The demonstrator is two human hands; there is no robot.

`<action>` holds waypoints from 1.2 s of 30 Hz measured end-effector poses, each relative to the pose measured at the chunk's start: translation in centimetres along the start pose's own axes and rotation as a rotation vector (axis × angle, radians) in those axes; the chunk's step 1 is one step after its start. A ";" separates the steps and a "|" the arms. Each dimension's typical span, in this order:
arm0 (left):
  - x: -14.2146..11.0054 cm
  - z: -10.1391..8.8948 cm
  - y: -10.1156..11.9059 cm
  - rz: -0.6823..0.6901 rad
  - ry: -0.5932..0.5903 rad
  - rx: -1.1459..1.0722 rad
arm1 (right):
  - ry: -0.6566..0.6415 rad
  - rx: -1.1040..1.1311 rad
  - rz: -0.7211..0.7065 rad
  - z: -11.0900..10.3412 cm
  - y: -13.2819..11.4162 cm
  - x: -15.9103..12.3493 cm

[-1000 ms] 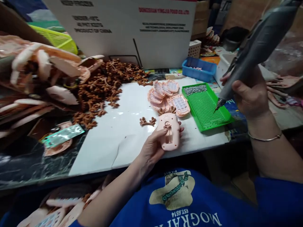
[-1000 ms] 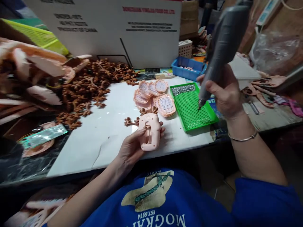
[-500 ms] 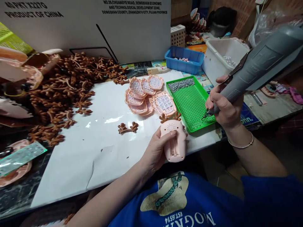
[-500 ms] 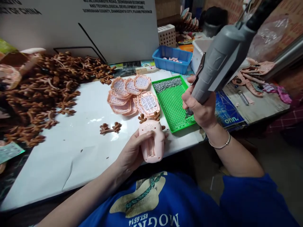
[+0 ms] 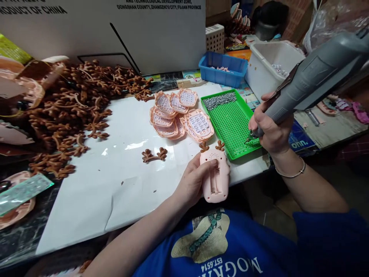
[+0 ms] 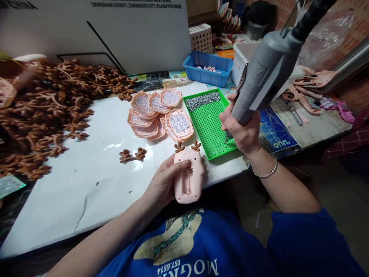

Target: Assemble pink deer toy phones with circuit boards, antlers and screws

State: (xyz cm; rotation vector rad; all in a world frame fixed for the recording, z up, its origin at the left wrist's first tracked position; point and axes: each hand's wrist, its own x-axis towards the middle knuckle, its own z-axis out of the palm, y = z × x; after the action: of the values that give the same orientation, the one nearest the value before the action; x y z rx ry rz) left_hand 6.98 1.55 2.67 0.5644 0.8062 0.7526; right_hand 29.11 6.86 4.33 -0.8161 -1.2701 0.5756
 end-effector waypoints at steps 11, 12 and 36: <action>0.1 0.4 -0.3 0.030 0.000 -0.018 | -0.024 0.215 -0.017 5.5 -8.0 -0.2; 0.1 0.4 -0.3 0.033 -0.003 -0.020 | -0.038 0.234 -0.008 5.9 -8.0 -0.6; 0.0 0.5 -0.3 0.040 0.019 -0.036 | -0.228 0.234 0.132 6.5 -5.2 -2.1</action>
State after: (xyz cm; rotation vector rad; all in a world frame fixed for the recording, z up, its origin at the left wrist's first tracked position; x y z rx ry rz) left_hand 7.48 1.23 2.75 0.5435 0.7990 0.8090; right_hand 22.00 3.50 7.81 -0.6537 -1.3313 0.9267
